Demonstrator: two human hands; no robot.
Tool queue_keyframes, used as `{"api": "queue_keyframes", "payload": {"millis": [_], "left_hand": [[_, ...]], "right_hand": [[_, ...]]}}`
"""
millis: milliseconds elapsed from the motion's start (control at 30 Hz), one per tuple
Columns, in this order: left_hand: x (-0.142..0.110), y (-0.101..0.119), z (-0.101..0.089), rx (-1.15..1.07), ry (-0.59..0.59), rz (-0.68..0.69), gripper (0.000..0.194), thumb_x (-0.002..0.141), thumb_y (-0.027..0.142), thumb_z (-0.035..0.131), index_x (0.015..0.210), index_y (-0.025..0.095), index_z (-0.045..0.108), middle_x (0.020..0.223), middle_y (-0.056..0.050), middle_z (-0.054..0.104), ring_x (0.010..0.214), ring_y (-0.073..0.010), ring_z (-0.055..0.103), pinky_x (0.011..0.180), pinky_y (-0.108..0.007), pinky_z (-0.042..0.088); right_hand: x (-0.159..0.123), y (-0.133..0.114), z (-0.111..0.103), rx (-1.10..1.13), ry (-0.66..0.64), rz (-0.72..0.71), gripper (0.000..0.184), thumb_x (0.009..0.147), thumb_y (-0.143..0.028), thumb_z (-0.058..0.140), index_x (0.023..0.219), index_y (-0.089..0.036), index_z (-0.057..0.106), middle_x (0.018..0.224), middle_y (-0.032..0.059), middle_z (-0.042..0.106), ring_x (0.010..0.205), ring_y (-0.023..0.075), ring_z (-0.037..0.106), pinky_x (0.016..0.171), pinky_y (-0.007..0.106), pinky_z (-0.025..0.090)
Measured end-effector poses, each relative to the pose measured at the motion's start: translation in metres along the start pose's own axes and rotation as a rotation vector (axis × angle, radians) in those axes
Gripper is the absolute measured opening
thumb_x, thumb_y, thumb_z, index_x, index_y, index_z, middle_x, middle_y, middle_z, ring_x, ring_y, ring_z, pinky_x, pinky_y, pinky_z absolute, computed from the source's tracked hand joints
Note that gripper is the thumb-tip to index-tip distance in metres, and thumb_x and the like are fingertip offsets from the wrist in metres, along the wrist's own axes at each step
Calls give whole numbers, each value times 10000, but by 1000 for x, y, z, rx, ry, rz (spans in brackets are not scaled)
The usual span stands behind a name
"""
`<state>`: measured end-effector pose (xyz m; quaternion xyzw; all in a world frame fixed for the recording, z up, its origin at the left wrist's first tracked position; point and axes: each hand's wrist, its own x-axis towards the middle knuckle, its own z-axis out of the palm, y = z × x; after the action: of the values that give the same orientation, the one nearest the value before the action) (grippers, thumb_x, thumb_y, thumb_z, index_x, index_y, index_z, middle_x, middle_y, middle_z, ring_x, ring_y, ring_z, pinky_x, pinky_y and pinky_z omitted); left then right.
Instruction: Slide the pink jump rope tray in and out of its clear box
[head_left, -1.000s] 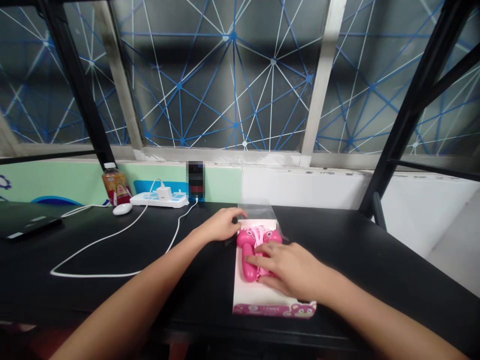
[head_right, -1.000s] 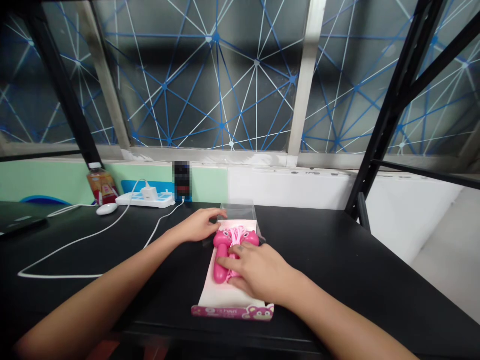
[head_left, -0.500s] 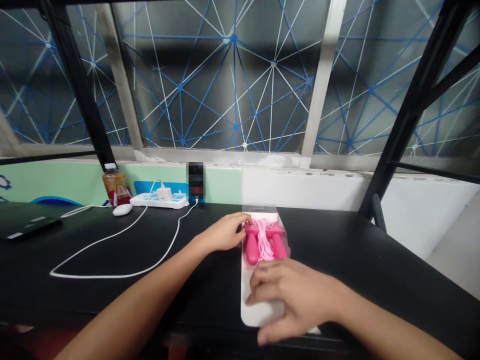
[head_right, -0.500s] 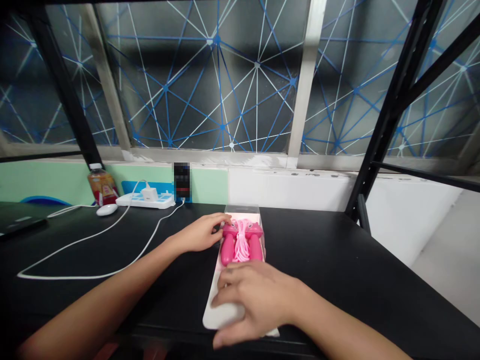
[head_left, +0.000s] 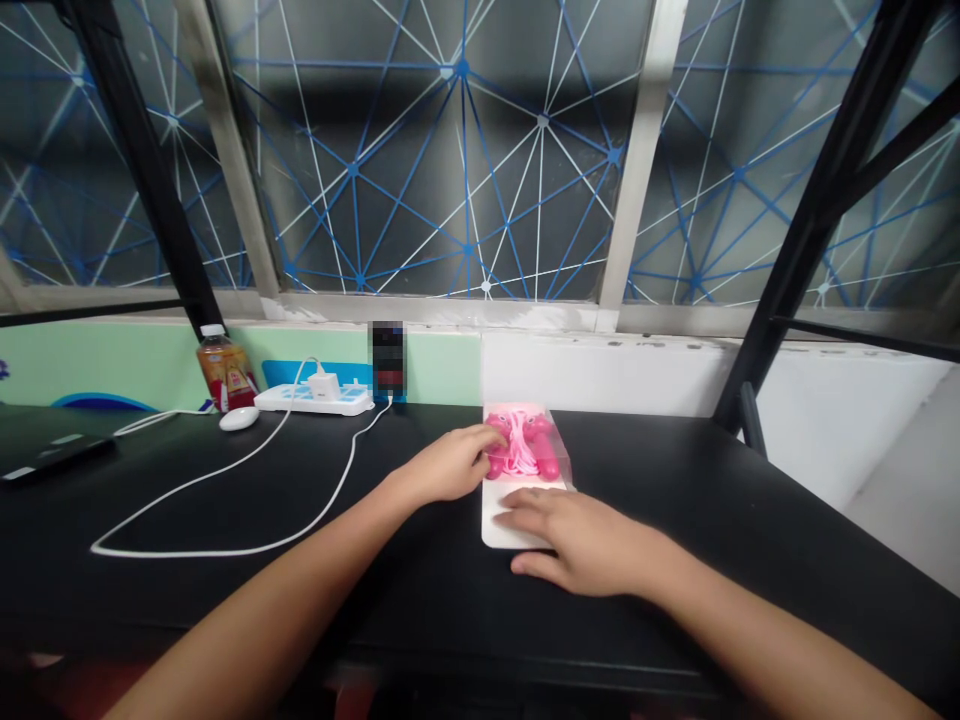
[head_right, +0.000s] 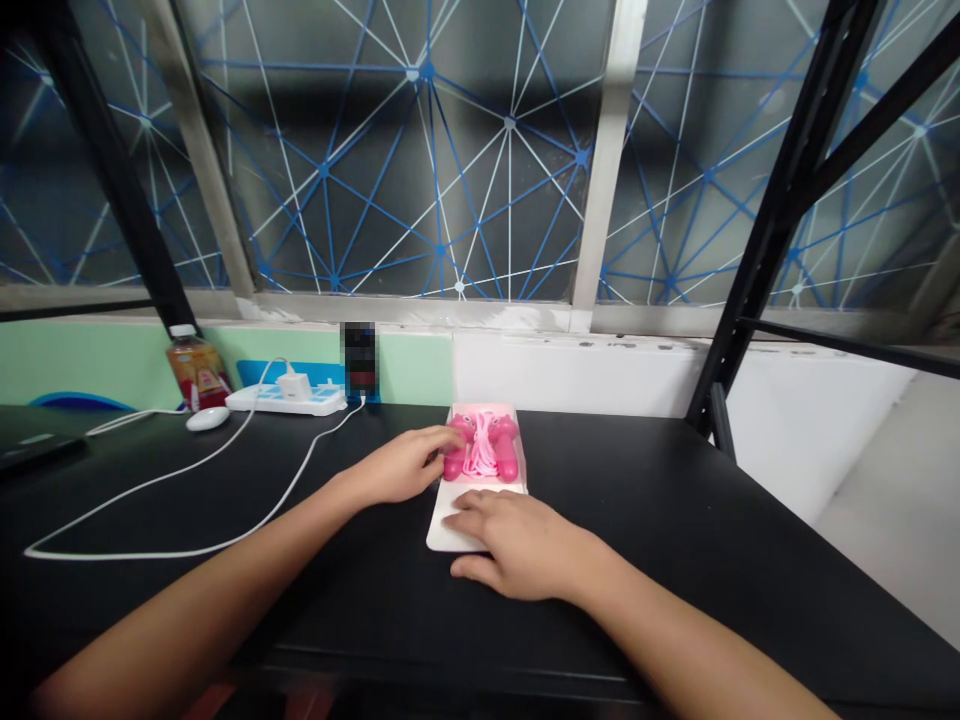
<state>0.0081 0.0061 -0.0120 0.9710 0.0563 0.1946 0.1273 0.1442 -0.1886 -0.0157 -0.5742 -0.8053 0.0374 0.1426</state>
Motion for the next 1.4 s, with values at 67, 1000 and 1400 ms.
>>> {"api": "queue_keyframes", "payload": {"millis": [67, 1000, 1400], "left_hand": [[-1, -3, -3, -29, -17, -7, 375, 816, 85, 450, 1122, 239, 604, 1272, -18, 602, 1129, -202, 578, 959, -312, 447], [-6, 2, -21, -181, -238, -209, 424, 860, 211, 460, 1278, 242, 522, 632, 48, 616, 586, -140, 627, 621, -233, 445], [-5, -2, -8, -54, -22, -56, 411, 754, 154, 580, 1153, 254, 588, 1324, -57, 479, 1048, -203, 578, 882, -307, 464]], "right_hand": [[-3, 5, -7, -1, 40, -31, 419, 894, -374, 559, 1299, -264, 559, 1304, 65, 573, 1151, 243, 560, 974, 379, 451], [-7, 62, -10, 327, 174, 374, 422, 881, -283, 498, 1293, -196, 526, 710, -9, 674, 605, 162, 627, 607, 278, 471], [0, 63, 3, -141, 406, 234, 258, 840, -220, 571, 1098, -199, 573, 1201, 113, 486, 1082, 244, 550, 904, 391, 494]]}}
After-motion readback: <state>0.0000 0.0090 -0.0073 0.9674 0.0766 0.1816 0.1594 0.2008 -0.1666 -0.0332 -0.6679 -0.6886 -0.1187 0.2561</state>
